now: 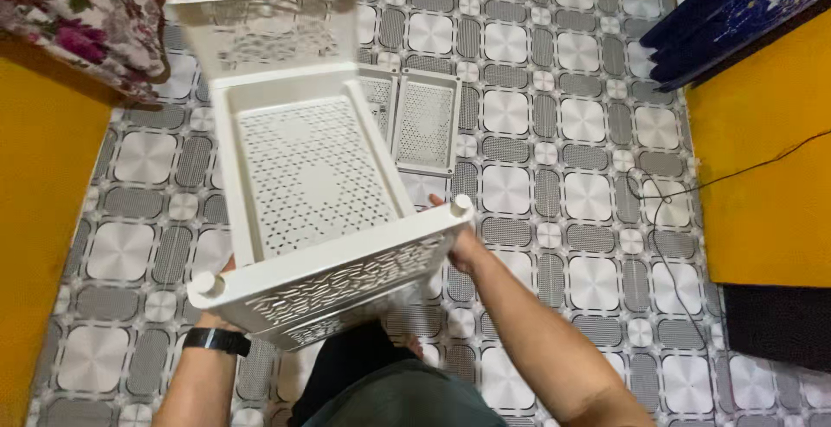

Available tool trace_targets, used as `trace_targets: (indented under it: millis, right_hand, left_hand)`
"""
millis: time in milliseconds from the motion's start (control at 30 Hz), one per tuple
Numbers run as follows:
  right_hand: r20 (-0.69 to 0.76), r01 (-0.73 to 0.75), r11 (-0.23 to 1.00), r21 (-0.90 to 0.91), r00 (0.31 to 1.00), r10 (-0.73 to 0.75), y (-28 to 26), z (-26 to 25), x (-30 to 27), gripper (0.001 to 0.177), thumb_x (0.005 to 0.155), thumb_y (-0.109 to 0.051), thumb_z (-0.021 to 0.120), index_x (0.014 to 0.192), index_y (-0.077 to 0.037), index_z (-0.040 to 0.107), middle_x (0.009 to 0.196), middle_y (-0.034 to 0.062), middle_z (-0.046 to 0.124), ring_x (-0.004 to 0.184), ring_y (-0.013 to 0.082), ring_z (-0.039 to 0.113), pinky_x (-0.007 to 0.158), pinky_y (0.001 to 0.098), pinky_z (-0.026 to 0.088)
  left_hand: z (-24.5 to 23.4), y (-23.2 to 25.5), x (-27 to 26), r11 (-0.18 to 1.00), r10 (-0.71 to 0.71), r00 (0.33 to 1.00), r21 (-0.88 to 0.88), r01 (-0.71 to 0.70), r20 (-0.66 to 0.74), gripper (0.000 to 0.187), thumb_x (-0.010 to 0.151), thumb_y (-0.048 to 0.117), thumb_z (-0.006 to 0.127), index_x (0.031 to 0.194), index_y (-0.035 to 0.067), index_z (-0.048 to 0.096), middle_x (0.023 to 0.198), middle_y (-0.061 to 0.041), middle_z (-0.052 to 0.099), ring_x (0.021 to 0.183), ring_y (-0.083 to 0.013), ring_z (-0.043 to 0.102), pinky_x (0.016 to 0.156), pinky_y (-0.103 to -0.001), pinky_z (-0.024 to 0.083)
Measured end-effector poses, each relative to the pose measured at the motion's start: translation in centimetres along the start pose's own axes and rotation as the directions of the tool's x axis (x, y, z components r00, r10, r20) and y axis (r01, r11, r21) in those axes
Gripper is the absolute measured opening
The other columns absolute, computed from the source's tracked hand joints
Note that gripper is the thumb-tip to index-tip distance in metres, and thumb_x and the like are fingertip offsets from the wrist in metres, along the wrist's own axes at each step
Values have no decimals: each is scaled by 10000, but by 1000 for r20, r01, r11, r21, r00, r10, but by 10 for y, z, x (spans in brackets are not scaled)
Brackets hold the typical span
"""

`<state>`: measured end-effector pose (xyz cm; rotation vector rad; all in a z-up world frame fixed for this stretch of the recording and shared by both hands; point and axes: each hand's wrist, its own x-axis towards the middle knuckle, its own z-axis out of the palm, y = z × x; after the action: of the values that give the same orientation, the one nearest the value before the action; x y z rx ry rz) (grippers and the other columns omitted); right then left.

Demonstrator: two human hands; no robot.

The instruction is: The person assembles a white plastic storage unit by connecting multiple perforated panels and trays. They align the pieces, snap them together, and stack the trays to form a multi-tiered organizer.

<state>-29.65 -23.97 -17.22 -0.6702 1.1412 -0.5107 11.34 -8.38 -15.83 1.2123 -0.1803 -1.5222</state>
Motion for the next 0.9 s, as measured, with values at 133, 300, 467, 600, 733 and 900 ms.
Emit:
trace_targets:
  millis: [133,300,467,600,733,900]
  right_hand:
    - [-188,-198,980,27,962,200,-17,-34,56,487,996,-269,481,1461,-129,441,1246,98,673,970,203,671,829,370,570]
    - [-330,-286,945,160,887,324,-4,-65,140,417,989,-311,495,1342,-94,540,1138,124,709,914,223,672,812,378,573]
    - [-376,-348,888,301,812,446,44,-103,262,451,979,-325,591,1288,4,585,1059,140,652,848,256,644,748,417,576]
    - [-238,-354,810,468,832,501,106,-135,366,493,988,-297,693,1311,59,581,1020,168,481,783,281,490,688,441,486]
    - [-363,-374,805,460,749,555,168,-155,473,580,948,-336,638,1427,-31,516,1331,222,606,1065,335,630,899,446,554]
    - [-425,-416,783,462,671,608,216,-162,567,723,889,-371,707,1488,-36,481,1353,206,595,1108,356,646,936,481,600]
  left_hand:
    - [-23,23,70,993,83,992,92,-75,-96,458,861,98,654,1299,31,540,1049,-165,658,915,-291,695,747,-442,581]
    - [-49,43,159,970,163,975,205,-131,-150,535,827,31,665,1337,49,503,1036,-154,633,904,-293,681,740,-447,557]
    - [-47,6,268,961,167,970,251,-119,-179,609,800,-24,672,1369,63,472,1030,-146,614,899,-295,669,737,-450,537]
    - [-41,-72,360,968,86,964,250,-21,-252,617,800,-27,664,1378,63,468,1049,-147,616,914,-293,668,750,-447,539]
    - [-55,-165,460,962,-10,965,262,81,-262,624,800,-30,657,1386,62,464,1068,-148,618,930,-292,668,763,-443,541]
    - [-79,-259,555,937,-118,960,291,192,-252,634,799,-34,648,1397,61,459,1092,-149,620,949,-290,667,779,-439,543]
